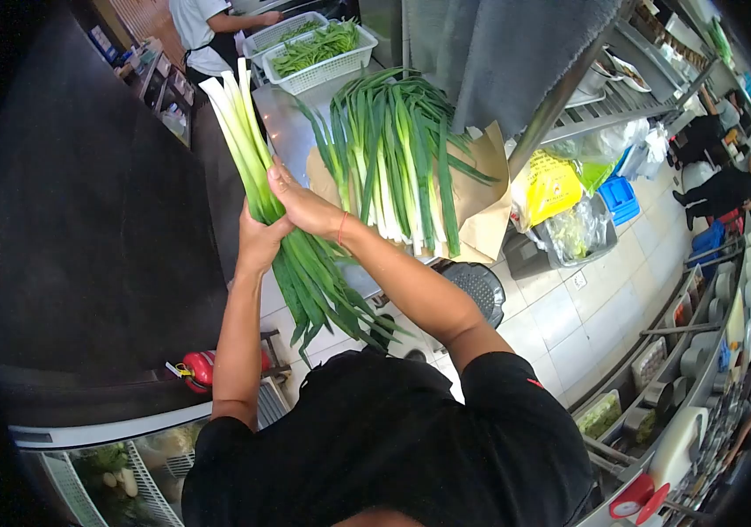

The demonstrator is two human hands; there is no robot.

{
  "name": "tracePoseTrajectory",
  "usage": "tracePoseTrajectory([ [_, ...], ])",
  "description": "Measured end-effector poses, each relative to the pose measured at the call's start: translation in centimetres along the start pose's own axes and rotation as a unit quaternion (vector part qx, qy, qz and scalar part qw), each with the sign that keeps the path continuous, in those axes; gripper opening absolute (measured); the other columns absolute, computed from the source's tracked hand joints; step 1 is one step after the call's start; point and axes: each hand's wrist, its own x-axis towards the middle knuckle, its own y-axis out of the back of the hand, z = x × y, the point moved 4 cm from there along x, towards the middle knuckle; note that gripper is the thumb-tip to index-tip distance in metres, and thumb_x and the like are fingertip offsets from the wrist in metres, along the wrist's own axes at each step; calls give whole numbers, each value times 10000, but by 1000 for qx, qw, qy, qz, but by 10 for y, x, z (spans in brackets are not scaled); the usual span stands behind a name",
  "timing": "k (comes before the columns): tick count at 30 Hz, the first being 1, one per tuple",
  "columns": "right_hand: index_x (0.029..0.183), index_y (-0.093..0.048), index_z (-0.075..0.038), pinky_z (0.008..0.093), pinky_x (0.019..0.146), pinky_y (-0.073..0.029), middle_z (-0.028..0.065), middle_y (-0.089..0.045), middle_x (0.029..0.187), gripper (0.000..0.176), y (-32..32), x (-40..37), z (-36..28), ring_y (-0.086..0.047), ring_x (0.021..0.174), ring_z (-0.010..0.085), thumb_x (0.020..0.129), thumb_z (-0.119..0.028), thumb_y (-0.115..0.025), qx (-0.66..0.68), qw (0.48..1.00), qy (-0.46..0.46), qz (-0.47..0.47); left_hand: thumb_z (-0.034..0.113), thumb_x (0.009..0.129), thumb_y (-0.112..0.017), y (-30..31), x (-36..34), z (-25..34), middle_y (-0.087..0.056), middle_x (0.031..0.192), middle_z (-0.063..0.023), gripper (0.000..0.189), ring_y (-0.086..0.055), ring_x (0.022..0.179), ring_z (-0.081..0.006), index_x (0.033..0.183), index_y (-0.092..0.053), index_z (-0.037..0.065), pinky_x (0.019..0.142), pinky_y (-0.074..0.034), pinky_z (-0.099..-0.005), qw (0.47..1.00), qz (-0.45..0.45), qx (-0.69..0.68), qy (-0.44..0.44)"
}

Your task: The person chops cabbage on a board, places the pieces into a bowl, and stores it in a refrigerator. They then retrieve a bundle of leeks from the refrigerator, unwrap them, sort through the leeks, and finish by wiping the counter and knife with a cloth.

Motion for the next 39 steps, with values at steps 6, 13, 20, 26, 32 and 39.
tracePoseTrajectory([
  [6, 1363, -418, 16, 364, 1108, -270, 247, -382, 1418, 642, 73, 17, 26, -362, 1329, 335, 966, -488, -392, -298, 954, 20, -1, -13, 724, -750, 31, 5, -22, -612, 923, -27, 424, -591, 797, -114, 1093, -544, 20, 725, -495, -262, 996, 66, -49, 44],
  [13, 967, -574, 54, 435, 896, -481, 262, -634, 1036, 371, 250, -5, 106, -607, 1006, 373, 807, -273, -642, -591, 727, -252, 241, 18, 750, -749, 96, 10, -22, -605, 847, -14, 310, -584, 714, -93, 1005, -572, 27, 656, -490, -240, 993, 92, -74, 26],
  [20, 1137, -473, 50, 424, 838, -521, 270, -624, 1048, 528, 239, -8, 80, -632, 968, 387, 783, -291, -665, -610, 685, -334, 216, 34, 758, -739, 96, 26, -42, -600, 877, -22, 346, -584, 742, -95, 1045, -545, 22, 676, -492, -248, 993, 44, -102, 41],
  [26, 1073, -481, 99, 425, 800, -530, 253, -652, 989, 410, 231, -1, 81, -655, 914, 383, 824, -212, -578, -674, 653, -313, 150, 47, 749, -743, 90, 40, -59, -596, 880, -22, 370, -588, 765, -106, 1059, -542, 27, 690, -494, -257, 993, 10, -90, 73],
  [32, 1064, -576, -36, 430, 773, -535, 201, -658, 910, 256, 232, -9, 70, -657, 856, 373, 832, -142, -555, -794, 561, -166, 166, 52, 744, -746, 98, 42, -64, -593, 869, -14, 348, -585, 745, -102, 1033, -552, 33, 679, -494, -253, 992, -9, -98, 79],
  [39, 889, -632, -15, 445, 758, -533, 229, -657, 910, 179, 192, -7, 107, -644, 839, 391, 772, -129, -557, -679, 676, -257, 125, 47, 748, -748, 100, 36, -72, -597, 874, -15, 351, -589, 747, -97, 1035, -546, 32, 675, -498, -253, 991, 3, -108, 83],
])
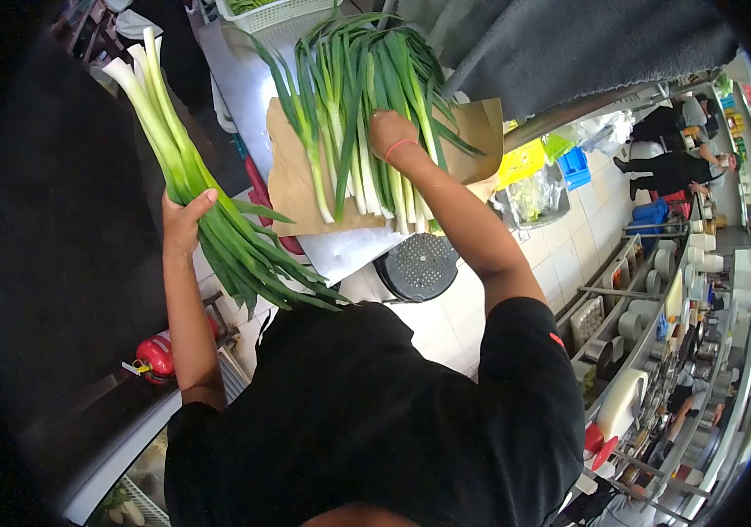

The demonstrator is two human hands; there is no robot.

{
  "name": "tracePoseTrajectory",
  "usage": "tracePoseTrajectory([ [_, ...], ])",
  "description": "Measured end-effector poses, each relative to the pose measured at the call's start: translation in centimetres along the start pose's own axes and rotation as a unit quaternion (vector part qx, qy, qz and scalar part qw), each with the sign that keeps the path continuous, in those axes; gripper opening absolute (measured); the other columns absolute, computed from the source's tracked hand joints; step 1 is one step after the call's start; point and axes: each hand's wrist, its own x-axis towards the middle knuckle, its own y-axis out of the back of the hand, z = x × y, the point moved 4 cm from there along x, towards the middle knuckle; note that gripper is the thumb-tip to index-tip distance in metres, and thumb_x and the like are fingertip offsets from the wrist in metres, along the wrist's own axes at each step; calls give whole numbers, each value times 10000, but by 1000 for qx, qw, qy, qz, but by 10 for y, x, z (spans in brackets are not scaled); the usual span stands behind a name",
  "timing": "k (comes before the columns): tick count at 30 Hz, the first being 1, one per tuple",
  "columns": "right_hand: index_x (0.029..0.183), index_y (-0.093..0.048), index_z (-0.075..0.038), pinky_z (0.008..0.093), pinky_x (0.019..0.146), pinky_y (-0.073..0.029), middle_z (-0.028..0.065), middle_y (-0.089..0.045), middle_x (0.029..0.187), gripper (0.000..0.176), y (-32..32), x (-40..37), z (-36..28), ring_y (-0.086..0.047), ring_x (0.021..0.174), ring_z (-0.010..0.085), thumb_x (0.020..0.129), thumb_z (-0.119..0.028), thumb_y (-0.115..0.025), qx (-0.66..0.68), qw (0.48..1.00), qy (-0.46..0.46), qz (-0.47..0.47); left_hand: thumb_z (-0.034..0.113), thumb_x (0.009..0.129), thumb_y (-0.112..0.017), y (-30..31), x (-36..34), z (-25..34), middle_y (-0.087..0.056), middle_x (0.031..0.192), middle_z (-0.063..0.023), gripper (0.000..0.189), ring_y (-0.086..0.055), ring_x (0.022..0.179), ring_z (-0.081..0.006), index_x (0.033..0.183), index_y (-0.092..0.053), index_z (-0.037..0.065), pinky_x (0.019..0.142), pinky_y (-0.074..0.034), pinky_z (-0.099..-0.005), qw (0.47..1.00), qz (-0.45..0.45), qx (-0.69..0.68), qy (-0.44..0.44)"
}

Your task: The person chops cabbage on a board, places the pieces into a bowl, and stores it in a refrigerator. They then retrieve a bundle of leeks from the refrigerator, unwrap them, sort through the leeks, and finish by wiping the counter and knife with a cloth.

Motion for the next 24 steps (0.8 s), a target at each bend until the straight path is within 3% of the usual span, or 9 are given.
tracePoseTrajectory([
  [2, 866, -635, -16, 428, 730, -528, 235, -660, 920, 173, 2, 1, 8, -642, 805, 392, 759, -131, -562, 11, 1000, 1, -17, 48, 747, -749, 0, 0, -1, -597, 871, -15, 347, -589, 744, -98, 1030, -548, 32, 673, -498, -253, 1000, 2, 1, 1],
  [4, 794, -635, 0, 413, 714, -509, 221, -663, 858, 173, 16, -2, 19, -636, 749, 366, 767, -157, -566, 196, 980, 26, 22, 49, 746, -750, 2, -5, -2, -596, 868, -16, 344, -589, 742, -100, 1025, -549, 31, 670, -498, -253, 1000, 3, 4, 2],
  [5, 802, -615, -7, 341, 626, -482, 121, -631, 711, 138, 23, -5, 29, -593, 628, 244, 780, -138, -575, 284, 959, 9, 18, 53, 743, -753, 4, -4, -3, -597, 866, -17, 345, -588, 737, -102, 1023, -551, 30, 669, -496, -254, 1000, 5, 11, 9],
  [6, 802, -615, -7, 341, 626, -482, 121, -631, 711, 138, 34, -10, 37, -593, 628, 244, 780, -138, -575, 281, 959, 9, 27, 57, 740, -757, 5, -3, -4, -597, 864, -18, 347, -588, 732, -105, 1020, -553, 29, 667, -494, -254, 1000, 6, 17, 14],
  [8, 925, -608, -58, 246, 551, -424, 6, -523, 632, 126, 50, -27, 54, -506, 582, 108, 812, -102, -577, 538, 840, -52, -57, 59, 732, -760, 7, -4, -4, -600, 867, -20, 355, -587, 740, -110, 1022, -558, 27, 669, -486, -256, 999, 20, 27, 15],
  [11, 1203, -512, -111, 179, 500, -348, -57, -532, 792, 335, 91, -70, 65, -466, 595, 31, 883, -12, -522, 621, 782, -43, -31, 47, 737, -748, 10, -4, -9, -594, 888, -18, 379, -584, 759, -111, 1060, -551, 25, 691, -483, -252, 999, 41, 23, 5],
  [16, 1142, -545, -112, 174, 494, -345, -62, -544, 782, 230, 103, -138, 115, -481, 595, 27, 916, -108, -584, 690, 718, -93, 8, 15, 745, -675, 11, -4, -20, -543, 1011, -56, 552, -561, 851, -136, 1256, -467, 22, 753, -479, -283, 1000, 18, -17, 2],
  [20, 952, -570, -59, 180, 526, -406, -41, -552, 732, 64, 145, -226, 187, -516, 600, 36, 920, -112, -586, 535, 777, -101, 317, 47, 763, -641, -4, -14, -12, -518, 1015, -65, 707, -546, 856, -159, 1385, -307, 54, 767, -480, -323, 991, -65, -111, -37],
  [24, 925, -551, 4, 193, 539, -428, 18, -590, 742, 105, 195, -299, 284, -528, 602, 56, 915, -95, -587, 382, 707, -154, 575, 51, 788, -644, -12, -35, 9, -497, 1037, -46, 676, -521, 913, -150, 1379, -318, 77, 877, -453, -340, 992, -58, -94, -63],
])
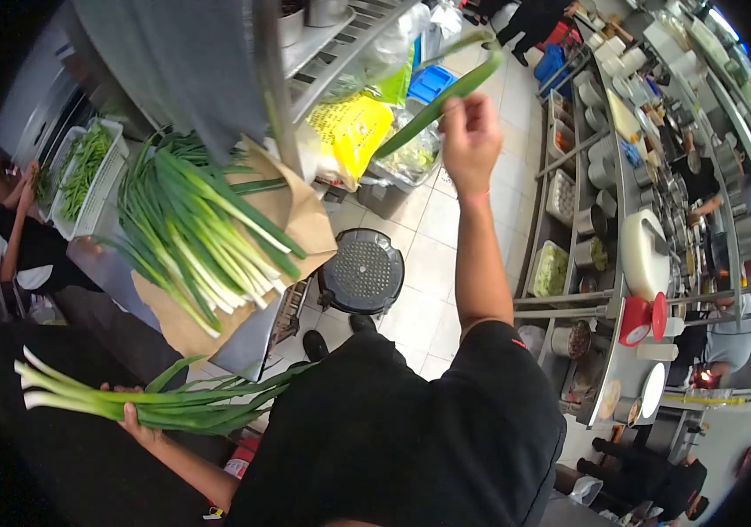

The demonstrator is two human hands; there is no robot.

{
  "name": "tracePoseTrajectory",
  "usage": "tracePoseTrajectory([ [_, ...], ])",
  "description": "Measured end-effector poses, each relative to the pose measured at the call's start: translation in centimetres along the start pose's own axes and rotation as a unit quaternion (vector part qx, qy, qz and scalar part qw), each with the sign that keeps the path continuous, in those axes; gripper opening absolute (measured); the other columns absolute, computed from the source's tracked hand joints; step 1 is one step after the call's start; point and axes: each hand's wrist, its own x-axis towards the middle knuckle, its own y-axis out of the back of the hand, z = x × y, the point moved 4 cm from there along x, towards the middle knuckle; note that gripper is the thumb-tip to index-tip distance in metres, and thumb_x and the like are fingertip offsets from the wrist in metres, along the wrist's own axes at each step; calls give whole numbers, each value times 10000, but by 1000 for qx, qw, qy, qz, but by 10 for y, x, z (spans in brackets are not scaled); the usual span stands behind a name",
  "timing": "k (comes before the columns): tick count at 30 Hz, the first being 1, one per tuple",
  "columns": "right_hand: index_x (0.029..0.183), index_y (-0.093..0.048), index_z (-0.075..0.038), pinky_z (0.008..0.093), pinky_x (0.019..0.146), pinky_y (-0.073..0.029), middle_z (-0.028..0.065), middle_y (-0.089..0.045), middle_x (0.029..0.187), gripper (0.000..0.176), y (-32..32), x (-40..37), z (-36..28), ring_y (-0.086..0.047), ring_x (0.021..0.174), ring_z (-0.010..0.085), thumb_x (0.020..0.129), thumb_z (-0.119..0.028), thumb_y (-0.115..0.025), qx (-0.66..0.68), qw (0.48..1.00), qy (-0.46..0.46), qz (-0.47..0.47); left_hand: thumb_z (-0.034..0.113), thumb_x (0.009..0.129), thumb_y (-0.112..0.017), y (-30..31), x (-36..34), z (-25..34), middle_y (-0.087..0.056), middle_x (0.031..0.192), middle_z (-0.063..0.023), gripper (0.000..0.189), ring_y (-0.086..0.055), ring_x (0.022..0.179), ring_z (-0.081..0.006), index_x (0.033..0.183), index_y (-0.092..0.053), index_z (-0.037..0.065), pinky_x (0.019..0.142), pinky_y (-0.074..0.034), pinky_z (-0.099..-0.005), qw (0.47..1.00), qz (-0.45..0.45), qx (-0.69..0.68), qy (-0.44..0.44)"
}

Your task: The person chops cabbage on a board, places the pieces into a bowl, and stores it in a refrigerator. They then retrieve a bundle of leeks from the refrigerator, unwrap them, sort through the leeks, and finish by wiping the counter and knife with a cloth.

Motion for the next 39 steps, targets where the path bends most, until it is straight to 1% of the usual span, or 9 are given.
tracePoseTrajectory([
  [6, 937, -568, -13, 255, 622, -483, 92, -637, 791, 159, 50, 72, 197, -606, 668, 154, 899, -162, -606, -266, 955, 31, 128, 109, 812, -628, -13, -44, 36, -503, 1088, -52, 685, -529, 919, -168, 1408, -292, 81, 848, -462, -361, 988, 133, 77, -21],
  [8, 1096, -603, -16, 339, 656, -538, 220, -666, 1004, 372, 40, 56, 312, -654, 897, 321, 839, -279, -656, -495, 812, -201, -234, 102, 804, -623, -35, -60, 51, -497, 1084, -65, 686, -530, 924, -183, 1406, -295, 80, 854, -471, -373, 981, 172, 91, -16],
  [11, 1027, -616, 31, 335, 438, -494, 150, -690, 764, 415, -5, 16, 381, -622, 466, 210, 918, -362, -541, -464, 652, -271, -535, 97, 748, -678, -42, -79, 67, -491, 1012, -67, 728, -513, 861, -161, 1370, -302, 58, 805, -455, -359, 984, 140, 66, -84],
  [13, 852, -665, -14, 241, 406, -406, 67, -637, 605, 360, -54, -21, 266, -589, 465, 130, 950, -329, -521, -174, 740, -369, -534, 112, 736, -691, -50, -85, 68, -492, 938, -63, 694, -515, 810, -157, 1329, -335, 55, 765, -451, -349, 979, 159, 77, -99],
  [18, 752, -632, -27, 289, 529, -427, 38, -563, 579, 300, -189, -72, 66, -498, 525, 119, 939, -242, -537, -46, 714, -29, -698, 137, 729, -709, -56, -114, 63, -485, 929, -48, 681, -501, 810, -149, 1308, -355, 85, 784, -442, -332, 977, 179, 68, -94],
  [21, 933, -652, -69, 391, 700, -513, 120, -621, 852, 153, -275, -128, 74, -625, 752, 276, 849, -86, -526, 21, 746, 358, -561, 137, 712, -718, -51, -124, 45, -508, 891, -48, 664, -535, 769, -150, 1287, -391, 78, 738, -477, -320, 976, 200, 50, -69],
  [32, 1070, -562, -126, 401, 931, -460, 127, -456, 1197, 238, -318, -148, 53, -517, 1104, 324, 851, -65, -494, -139, 663, 426, -599, 100, 696, -727, -22, -150, 21, -536, 856, -75, 676, -597, 707, -200, 1273, -379, 37, 617, -542, -325, 967, 248, -9, -58],
  [35, 1171, -572, -184, 375, 929, -421, 89, -505, 1103, 359, -328, -173, 34, -514, 1083, 256, 834, -83, -499, -104, 459, 573, -671, 92, 697, -723, -11, -151, 19, -538, 848, -71, 673, -603, 702, -201, 1274, -380, 37, 618, -549, -331, 965, 258, -24, -43],
  [39, 1203, -586, -211, 369, 930, -390, 55, -497, 1119, 388, -339, -198, 19, -481, 1105, 235, 839, -99, -512, -132, 378, 637, -659, 136, 705, -711, -12, -148, 9, -540, 848, -66, 684, -598, 700, -188, 1291, -370, 47, 630, -545, -322, 966, 255, -14, -31],
])
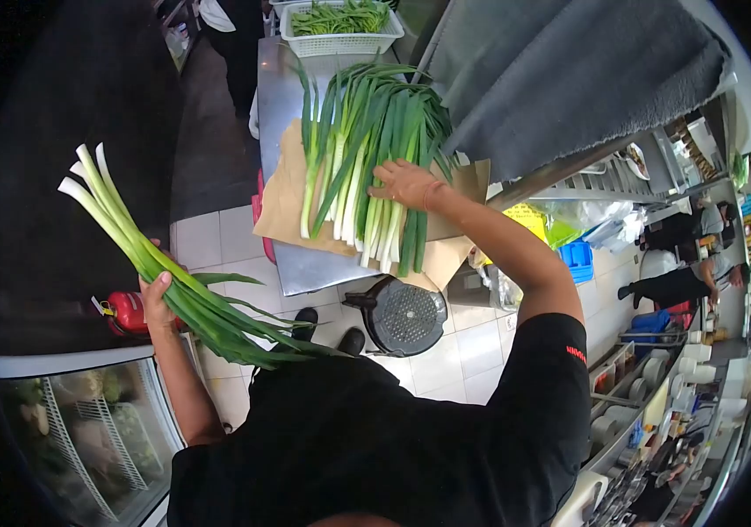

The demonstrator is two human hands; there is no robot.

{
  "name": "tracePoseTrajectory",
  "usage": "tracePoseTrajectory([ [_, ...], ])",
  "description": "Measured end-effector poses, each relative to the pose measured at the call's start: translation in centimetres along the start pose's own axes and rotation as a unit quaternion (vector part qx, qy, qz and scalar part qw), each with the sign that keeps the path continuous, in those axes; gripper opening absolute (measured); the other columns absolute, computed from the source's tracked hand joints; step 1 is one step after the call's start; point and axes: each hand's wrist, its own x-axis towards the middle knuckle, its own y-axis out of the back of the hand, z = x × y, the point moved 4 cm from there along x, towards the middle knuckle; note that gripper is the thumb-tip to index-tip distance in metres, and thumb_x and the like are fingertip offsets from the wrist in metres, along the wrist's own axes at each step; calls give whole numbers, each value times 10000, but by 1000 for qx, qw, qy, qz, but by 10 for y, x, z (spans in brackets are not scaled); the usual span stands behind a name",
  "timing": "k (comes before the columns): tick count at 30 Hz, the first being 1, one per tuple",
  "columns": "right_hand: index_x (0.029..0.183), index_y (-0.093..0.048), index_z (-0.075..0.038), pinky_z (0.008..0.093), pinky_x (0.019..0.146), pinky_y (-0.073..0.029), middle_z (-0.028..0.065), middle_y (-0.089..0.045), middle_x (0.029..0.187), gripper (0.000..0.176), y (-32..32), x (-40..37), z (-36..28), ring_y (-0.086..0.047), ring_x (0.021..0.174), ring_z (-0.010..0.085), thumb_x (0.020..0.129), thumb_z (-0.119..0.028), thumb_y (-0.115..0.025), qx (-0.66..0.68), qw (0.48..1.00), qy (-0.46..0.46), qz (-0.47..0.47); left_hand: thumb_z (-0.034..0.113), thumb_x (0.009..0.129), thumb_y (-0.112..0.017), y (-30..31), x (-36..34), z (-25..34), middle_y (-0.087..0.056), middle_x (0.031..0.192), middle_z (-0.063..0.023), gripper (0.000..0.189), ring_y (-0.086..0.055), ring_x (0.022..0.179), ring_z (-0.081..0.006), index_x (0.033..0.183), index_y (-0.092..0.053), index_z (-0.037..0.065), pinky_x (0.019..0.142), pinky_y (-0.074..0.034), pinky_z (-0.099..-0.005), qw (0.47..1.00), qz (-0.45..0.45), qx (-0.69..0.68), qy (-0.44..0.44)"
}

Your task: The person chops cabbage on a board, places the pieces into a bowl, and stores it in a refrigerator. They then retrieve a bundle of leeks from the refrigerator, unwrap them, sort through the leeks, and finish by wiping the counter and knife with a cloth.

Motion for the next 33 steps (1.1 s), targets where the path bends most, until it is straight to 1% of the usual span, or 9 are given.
tracePoseTrajectory([
  [5, 1141, -630, -244, 352, 943, -352, 30, -496, 1170, 328, -6, 7, 0, -448, 1140, 206, 848, -137, -528, -72, 994, 80, 32, 127, 697, -710, 8, -8, -10, -542, 839, -62, 681, -604, 699, -188, 1281, -372, 30, 633, -554, -325, 1000, -10, 0, 13],
  [11, 1143, -607, -218, 376, 1003, -332, 47, -490, 1278, 344, -13, 9, 3, -428, 1226, 220, 823, -119, -531, -28, 992, 88, -85, 123, 692, -708, 25, -22, -19, -543, 847, -56, 681, -613, 713, -194, 1281, -379, 34, 648, -563, -340, 1000, 24, -1, 14],
  [17, 1111, -563, -113, 427, 1033, -346, 86, -551, 1191, 411, 21, 4, 15, -472, 1206, 267, 712, -55, -641, 28, 992, 111, 57, 123, 690, -706, 37, -26, -17, -541, 856, -55, 687, -620, 724, -202, 1290, -382, 41, 649, -564, -349, 999, 34, -10, 14],
  [21, 1079, -539, -71, 433, 1039, -357, 154, -547, 1168, 461, 88, 12, 47, -493, 1168, 326, 654, -7, -705, 172, 971, 14, 167, 127, 688, -707, 37, -19, -12, -537, 873, -60, 687, -612, 711, -199, 1288, -383, 41, 655, -563, -349, 1000, 24, -12, 12],
  [23, 1085, -528, -56, 417, 935, -438, 156, -575, 1092, 385, 139, 9, 74, -547, 1076, 354, 740, -74, -699, 180, 929, -110, 306, 110, 684, -721, 23, -11, 1, -551, 866, -61, 677, -604, 711, -181, 1274, -400, 32, 655, -549, -323, 1000, 20, -24, -3],
  [25, 1101, -515, -35, 382, 802, -487, 141, -611, 982, 344, 201, 6, 95, -611, 919, 322, 838, -190, -674, 214, 896, -187, 341, 92, 679, -735, 14, -1, 13, -565, 860, -61, 667, -596, 711, -163, 1261, -417, 22, 655, -534, -297, 999, 8, -37, -18],
  [27, 1088, -522, -25, 355, 723, -489, 104, -623, 886, 373, 252, -1, 123, -614, 803, 237, 888, -316, -643, 235, 831, -196, 464, 103, 679, -736, 7, 13, 23, -567, 859, -62, 664, -594, 710, -162, 1256, -417, 25, 655, -532, -296, 999, -20, -35, -20],
  [30, 964, -546, -30, 256, 653, -480, 12, -605, 769, 354, 320, -18, 164, -587, 738, 86, 867, -343, -682, 259, 781, -226, 522, 113, 687, -732, -10, 34, 51, -567, 852, -62, 670, -593, 711, -159, 1267, -407, 28, 650, -529, -293, 997, -61, -35, -43],
  [33, 889, -550, -40, 259, 600, -480, 31, -607, 734, 328, 387, -36, 165, -593, 657, 101, 856, -341, -674, 322, 723, -224, 569, 152, 696, -705, -27, 56, 85, -533, 872, -56, 670, -599, 712, -173, 1280, -400, 24, 648, -545, -316, 992, -97, -15, -79],
])
